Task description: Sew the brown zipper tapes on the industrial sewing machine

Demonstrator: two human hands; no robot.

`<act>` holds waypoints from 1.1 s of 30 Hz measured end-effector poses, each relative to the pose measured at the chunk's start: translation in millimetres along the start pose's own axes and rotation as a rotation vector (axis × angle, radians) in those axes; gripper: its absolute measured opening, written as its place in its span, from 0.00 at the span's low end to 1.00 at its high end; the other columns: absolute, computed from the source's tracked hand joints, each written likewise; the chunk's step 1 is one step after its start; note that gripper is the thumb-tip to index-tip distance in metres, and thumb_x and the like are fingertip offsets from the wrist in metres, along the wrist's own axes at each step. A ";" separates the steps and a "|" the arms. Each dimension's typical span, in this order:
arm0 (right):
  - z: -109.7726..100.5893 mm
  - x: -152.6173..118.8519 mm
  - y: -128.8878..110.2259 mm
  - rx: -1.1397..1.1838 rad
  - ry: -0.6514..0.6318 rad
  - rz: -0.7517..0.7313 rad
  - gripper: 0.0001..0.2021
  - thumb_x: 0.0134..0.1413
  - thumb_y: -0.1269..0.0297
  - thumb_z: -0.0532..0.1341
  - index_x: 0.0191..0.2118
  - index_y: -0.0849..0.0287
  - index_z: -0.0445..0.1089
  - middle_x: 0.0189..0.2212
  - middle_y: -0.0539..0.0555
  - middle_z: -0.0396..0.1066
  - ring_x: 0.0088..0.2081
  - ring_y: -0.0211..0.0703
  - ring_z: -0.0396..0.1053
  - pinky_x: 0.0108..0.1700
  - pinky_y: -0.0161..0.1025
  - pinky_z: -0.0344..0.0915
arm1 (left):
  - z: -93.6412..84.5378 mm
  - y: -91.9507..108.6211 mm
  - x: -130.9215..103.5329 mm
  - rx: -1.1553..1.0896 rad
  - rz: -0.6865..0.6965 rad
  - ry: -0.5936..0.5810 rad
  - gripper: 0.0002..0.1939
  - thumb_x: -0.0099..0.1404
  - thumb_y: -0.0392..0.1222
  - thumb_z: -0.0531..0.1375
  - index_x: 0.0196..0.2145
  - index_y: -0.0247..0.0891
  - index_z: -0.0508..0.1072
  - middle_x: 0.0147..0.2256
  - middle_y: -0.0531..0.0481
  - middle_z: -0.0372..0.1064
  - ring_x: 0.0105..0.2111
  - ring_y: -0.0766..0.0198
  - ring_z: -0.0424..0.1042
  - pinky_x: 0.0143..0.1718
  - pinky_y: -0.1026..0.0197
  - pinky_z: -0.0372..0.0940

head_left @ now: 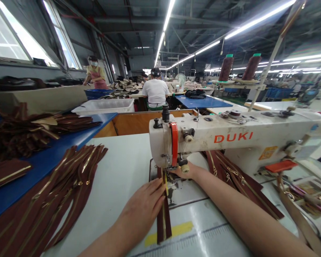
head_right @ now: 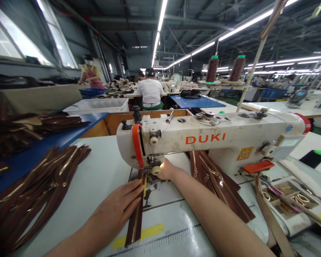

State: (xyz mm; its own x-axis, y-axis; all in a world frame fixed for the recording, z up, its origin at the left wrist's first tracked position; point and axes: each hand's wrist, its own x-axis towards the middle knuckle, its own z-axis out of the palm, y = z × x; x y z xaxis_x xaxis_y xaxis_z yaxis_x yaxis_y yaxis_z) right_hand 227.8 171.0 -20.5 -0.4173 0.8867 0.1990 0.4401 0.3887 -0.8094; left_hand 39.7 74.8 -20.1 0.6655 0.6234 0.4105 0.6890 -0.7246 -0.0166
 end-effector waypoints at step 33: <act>-5.7 -2.9 0.5 0.058 0.058 -0.155 0.09 0.49 0.61 0.63 0.36 0.57 0.74 0.38 0.51 0.76 0.44 0.47 0.70 0.53 0.44 0.63 | 2.6 4.5 8.7 -0.022 -0.053 -0.038 0.20 0.71 0.45 0.45 0.52 0.34 0.68 0.53 0.41 0.68 0.53 0.56 0.67 0.53 0.50 0.65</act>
State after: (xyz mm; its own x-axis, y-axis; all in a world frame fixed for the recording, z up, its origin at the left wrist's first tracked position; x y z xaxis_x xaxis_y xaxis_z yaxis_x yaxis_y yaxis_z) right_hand 233.7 170.0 -18.4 -0.4289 0.8312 0.3539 0.3273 0.5081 -0.7967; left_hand 49.4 77.7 -19.0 0.6388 0.6717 0.3751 0.7175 -0.6961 0.0246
